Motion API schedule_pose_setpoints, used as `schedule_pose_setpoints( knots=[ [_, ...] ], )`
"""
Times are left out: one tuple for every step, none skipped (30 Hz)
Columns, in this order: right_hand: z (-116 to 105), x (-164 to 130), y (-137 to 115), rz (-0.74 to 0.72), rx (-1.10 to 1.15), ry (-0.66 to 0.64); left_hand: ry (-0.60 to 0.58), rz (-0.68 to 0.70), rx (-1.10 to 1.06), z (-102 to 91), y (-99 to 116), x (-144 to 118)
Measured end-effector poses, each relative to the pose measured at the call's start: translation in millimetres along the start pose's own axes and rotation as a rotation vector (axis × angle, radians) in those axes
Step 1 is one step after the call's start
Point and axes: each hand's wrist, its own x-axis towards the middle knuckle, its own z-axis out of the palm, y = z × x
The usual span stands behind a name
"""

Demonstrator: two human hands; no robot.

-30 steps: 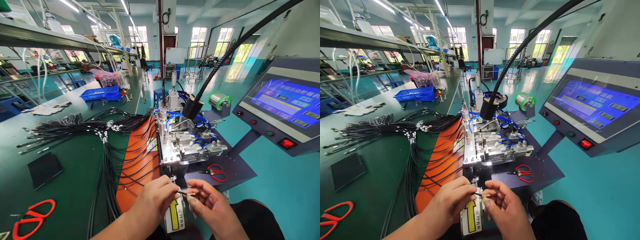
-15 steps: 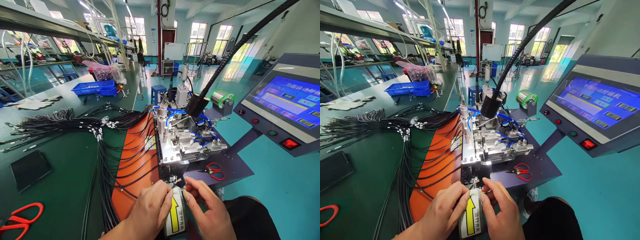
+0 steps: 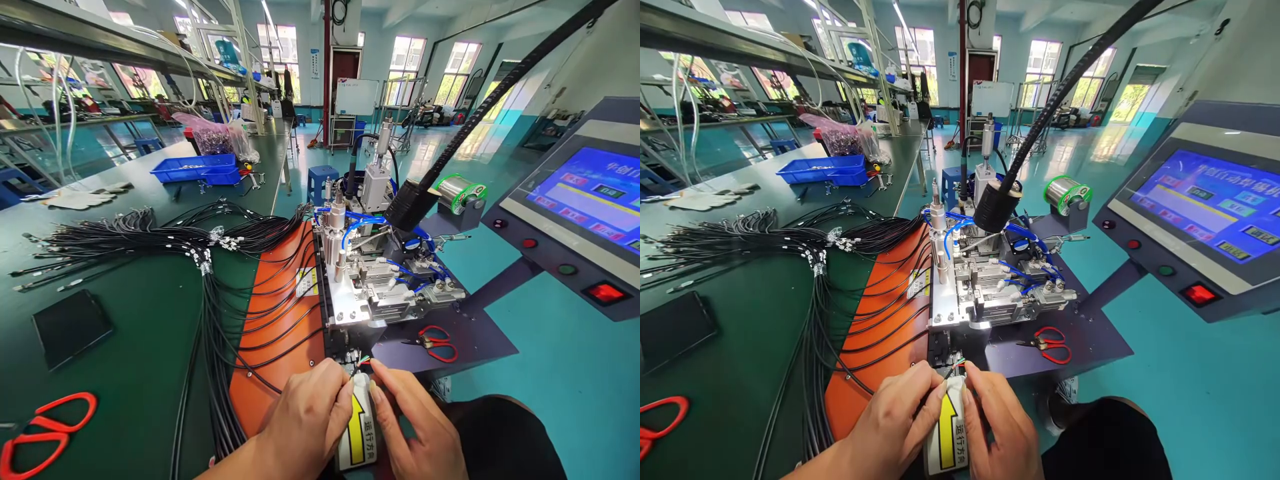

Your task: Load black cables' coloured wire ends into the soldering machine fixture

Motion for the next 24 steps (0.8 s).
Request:
schedule_pose_setpoints(
  knots=[
    [1,0,-1,0.037,0.028,0.023,0.001,0.002,0.000,0.2,0,0],
    [2,1,-2,0.093,0.067,0.031,0.003,0.006,-0.001,0.3,-1,1],
    [3,3,-2,0.170,0.123,0.018,0.005,0.011,-0.002,0.4,-1,1],
    [3,5,-3,0.252,0.194,-0.008,0.006,0.017,-0.006,0.4,-2,1],
    [4,8,-3,0.326,0.271,-0.036,0.005,0.025,-0.009,0.2,-2,1],
    [6,10,-2,0.384,0.343,-0.057,0.004,0.034,-0.012,0.0,-2,1],
    [7,12,-2,0.422,0.399,-0.071,0.002,0.043,-0.013,-0.1,-3,1],
    [8,14,-2,0.440,0.431,-0.070,0.003,0.050,-0.012,-0.2,-3,1],
    [10,15,-2,0.446,0.437,-0.054,0.003,0.053,-0.008,-0.2,-3,0],
    [11,15,-2,0.448,0.428,-0.036,0.005,0.055,-0.004,-0.1,-3,0],
    [12,16,-3,0.452,0.424,-0.029,0.007,0.054,-0.001,0.1,-3,-1],
    [12,16,-3,0.460,0.432,-0.029,0.009,0.056,-0.001,0.4,-3,-1],
    [12,16,-2,0.477,0.459,-0.035,0.012,0.057,-0.001,0.7,-4,-2],
    [11,17,-2,0.506,0.509,-0.048,0.014,0.059,-0.002,0.9,-3,-2],
    [10,17,0,0.546,0.578,-0.070,0.017,0.066,-0.004,0.9,-3,-2],
    [8,18,2,0.589,0.652,-0.096,0.018,0.074,-0.006,0.8,-3,-2],
    [6,20,3,0.628,0.719,-0.121,0.017,0.080,-0.008,0.4,-2,-1],
    [4,21,5,0.655,0.770,-0.144,0.015,0.086,-0.011,-0.1,-1,-1],
    [2,22,7,0.667,0.804,-0.165,0.012,0.089,-0.014,-0.8,0,0],
    [0,23,8,0.670,0.822,-0.182,0.007,0.091,-0.018,-1.5,0,0],
    [-1,24,8,0.666,0.826,-0.195,0.003,0.090,-0.022,-2.3,1,0],
    [-3,25,8,0.662,0.825,-0.207,0.000,0.089,-0.025,-2.9,1,1],
    [-4,26,8,0.659,0.822,-0.217,-0.001,0.090,-0.027,-3.4,1,1],
    [-5,27,7,0.654,0.818,-0.227,0.000,0.091,-0.028,-3.8,1,1]
  ],
)
